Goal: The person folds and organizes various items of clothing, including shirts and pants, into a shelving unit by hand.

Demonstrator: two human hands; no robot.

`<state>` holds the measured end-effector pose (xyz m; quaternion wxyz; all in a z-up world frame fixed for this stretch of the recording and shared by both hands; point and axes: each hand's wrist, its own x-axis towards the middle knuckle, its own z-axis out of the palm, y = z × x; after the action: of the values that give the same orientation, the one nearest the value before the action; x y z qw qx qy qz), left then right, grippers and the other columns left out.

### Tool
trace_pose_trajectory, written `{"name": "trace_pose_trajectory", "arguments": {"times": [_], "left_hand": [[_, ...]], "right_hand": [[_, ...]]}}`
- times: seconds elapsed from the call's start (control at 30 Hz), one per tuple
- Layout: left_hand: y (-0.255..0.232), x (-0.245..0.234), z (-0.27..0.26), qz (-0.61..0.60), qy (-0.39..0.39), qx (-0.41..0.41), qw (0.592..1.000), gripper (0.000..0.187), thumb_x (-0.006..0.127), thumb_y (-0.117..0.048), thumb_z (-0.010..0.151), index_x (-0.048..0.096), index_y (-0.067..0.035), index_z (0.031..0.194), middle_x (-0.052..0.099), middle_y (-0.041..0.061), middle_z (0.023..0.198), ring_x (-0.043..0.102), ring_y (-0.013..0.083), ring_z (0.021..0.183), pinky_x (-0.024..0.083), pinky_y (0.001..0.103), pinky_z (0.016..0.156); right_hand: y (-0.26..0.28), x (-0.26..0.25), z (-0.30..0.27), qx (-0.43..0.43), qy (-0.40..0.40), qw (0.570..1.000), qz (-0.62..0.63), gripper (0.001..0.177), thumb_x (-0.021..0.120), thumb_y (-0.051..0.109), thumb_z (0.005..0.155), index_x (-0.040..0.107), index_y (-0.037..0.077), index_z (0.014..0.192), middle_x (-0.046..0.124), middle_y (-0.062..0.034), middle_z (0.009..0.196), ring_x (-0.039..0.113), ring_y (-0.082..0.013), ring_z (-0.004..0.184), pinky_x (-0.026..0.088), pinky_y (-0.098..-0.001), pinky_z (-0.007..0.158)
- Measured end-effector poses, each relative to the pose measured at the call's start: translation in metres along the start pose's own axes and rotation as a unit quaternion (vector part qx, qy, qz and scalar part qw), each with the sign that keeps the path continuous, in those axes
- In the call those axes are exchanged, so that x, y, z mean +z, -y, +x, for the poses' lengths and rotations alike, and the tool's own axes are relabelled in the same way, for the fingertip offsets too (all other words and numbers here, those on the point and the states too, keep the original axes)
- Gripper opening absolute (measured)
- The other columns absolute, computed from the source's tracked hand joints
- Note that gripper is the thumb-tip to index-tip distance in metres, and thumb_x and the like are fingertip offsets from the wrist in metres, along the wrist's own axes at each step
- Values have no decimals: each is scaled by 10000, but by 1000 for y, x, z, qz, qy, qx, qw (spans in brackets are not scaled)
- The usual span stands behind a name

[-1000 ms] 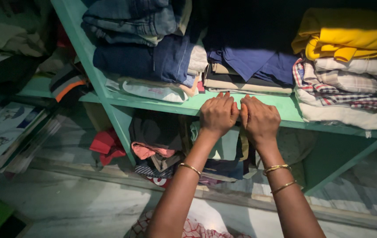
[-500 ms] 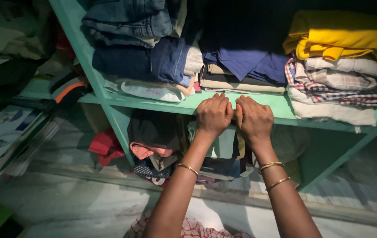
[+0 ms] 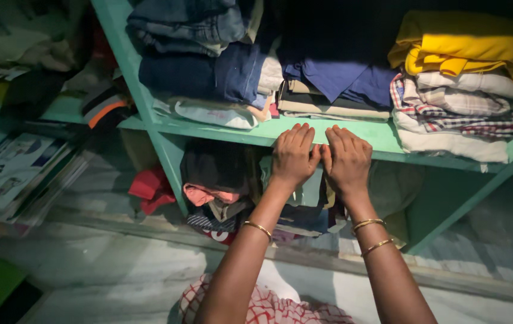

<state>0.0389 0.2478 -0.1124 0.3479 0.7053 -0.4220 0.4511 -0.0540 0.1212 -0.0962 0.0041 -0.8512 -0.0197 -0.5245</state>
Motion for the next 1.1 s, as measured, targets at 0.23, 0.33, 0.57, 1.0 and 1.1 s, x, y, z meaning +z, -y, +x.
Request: {"name": "trace_pose_trajectory", "arguments": {"times": [0.23,0.33,0.57,1.0,1.1], "left_hand": [[-7,-11,-4,6,14,-7,1000,447,625,-206,897,630,29,1277,639,198,1342,571,352,1308,393,481,1148],[-8,-12,-8,14,19,-5,1000,467,615,-187,906,611,27,1322,621,196,1383,542,352,1347,363,491,1181],[-10,-16,-42,33,65,15,997,664,612,-157,913,470,1,1541,353,156,1647,317,333,1552,275,520,1265],[20,-17,-100,77,146,-21,986,454,657,-188,884,637,-36,1311,335,52,1696,468,354,1384,358,599,1167],[26,-10,-115,58,173,-72,981,522,674,-289,850,674,-11,1292,460,158,1452,477,370,1346,328,660,1085]], "right_hand": [[3,-6,-3,1,9,1000,5,403,669,252,980,646,64,1336,667,-113,1366,595,-286,1294,371,-437,1093],[4,-4,-10,3,5,1000,-1,430,669,230,974,627,66,1370,646,-120,1406,566,-294,1336,343,-460,1148],[20,13,-43,26,24,999,-9,721,708,239,865,502,37,1526,364,-162,1637,357,-381,1506,216,-554,1202],[35,110,-125,74,135,987,41,590,655,253,921,518,55,1460,393,-198,1584,445,-410,1450,349,-605,1067],[42,126,-155,118,348,930,-17,471,560,371,1013,518,144,1423,514,-100,1419,496,-307,1381,337,-618,1200]]}}
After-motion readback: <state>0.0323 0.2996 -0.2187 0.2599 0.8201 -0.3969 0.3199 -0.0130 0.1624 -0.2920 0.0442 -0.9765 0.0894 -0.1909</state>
